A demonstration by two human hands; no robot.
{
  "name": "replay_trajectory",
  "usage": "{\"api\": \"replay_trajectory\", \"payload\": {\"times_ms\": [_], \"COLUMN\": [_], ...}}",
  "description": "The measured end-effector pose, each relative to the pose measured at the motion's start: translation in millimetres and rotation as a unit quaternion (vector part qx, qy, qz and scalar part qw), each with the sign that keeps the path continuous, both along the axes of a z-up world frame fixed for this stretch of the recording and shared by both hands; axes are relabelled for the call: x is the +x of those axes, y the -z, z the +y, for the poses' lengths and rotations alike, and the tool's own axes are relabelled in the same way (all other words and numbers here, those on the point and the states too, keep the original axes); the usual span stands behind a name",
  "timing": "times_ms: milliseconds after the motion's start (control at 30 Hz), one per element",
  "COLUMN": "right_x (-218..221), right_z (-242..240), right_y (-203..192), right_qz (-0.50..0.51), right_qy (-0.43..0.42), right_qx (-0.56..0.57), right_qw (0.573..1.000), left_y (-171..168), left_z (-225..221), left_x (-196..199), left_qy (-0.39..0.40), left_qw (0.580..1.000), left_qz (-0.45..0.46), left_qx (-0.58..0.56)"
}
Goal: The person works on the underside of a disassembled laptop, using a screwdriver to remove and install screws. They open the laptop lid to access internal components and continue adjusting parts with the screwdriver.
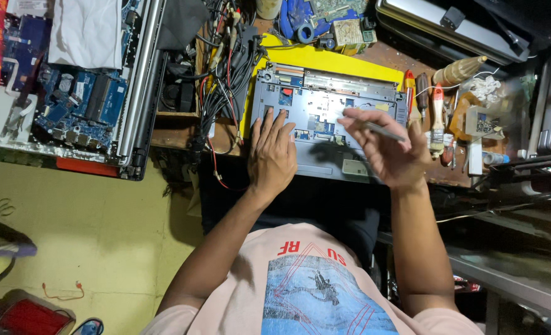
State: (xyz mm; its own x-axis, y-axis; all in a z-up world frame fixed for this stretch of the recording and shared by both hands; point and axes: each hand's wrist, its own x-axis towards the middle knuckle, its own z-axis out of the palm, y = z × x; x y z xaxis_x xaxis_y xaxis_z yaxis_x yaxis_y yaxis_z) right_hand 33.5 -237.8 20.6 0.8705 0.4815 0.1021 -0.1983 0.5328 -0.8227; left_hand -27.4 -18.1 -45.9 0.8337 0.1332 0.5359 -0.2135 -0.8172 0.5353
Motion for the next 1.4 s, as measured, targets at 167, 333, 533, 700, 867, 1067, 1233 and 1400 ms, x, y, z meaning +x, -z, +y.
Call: {"api": "replay_trajectory", "payload": {"times_ms": [167,333,533,700,867,1067,1233,1400], "right_x": [-13,-22,-11,-9,-5,0,-1,-2], "right_z": [1,17,19,26,29,27,27,33], "right_y": [-6,-28,-25,-24,-1,15,12,8], "right_qz": [-0.017,-0.031,-0.104,-0.334,-0.475,-0.537,-0.551,-0.561], "right_qy": [-0.122,-0.091,-0.066,-0.022,0.059,0.071,0.052,0.055], "right_qx": [-0.043,-0.211,-0.358,-0.615,-0.626,-0.630,-0.639,-0.615], "right_qw": [0.991,0.973,0.926,0.714,0.616,0.556,0.535,0.551], "left_y": [0,2,3,3,-1,-5,-3,-1], "left_z": [1,0,0,-1,-1,0,-1,-1], "left_x": [-1,0,1,1,0,-2,-1,0], "left_qy": [0.005,-0.002,-0.008,-0.009,-0.008,-0.005,-0.010,-0.011], "left_qw": [1.000,1.000,1.000,1.000,1.000,1.000,1.000,1.000], "left_qz": [0.010,-0.006,-0.015,-0.015,-0.014,-0.005,-0.014,-0.021], "left_qx": [-0.003,0.003,0.009,0.003,0.005,0.002,0.007,0.014]}}
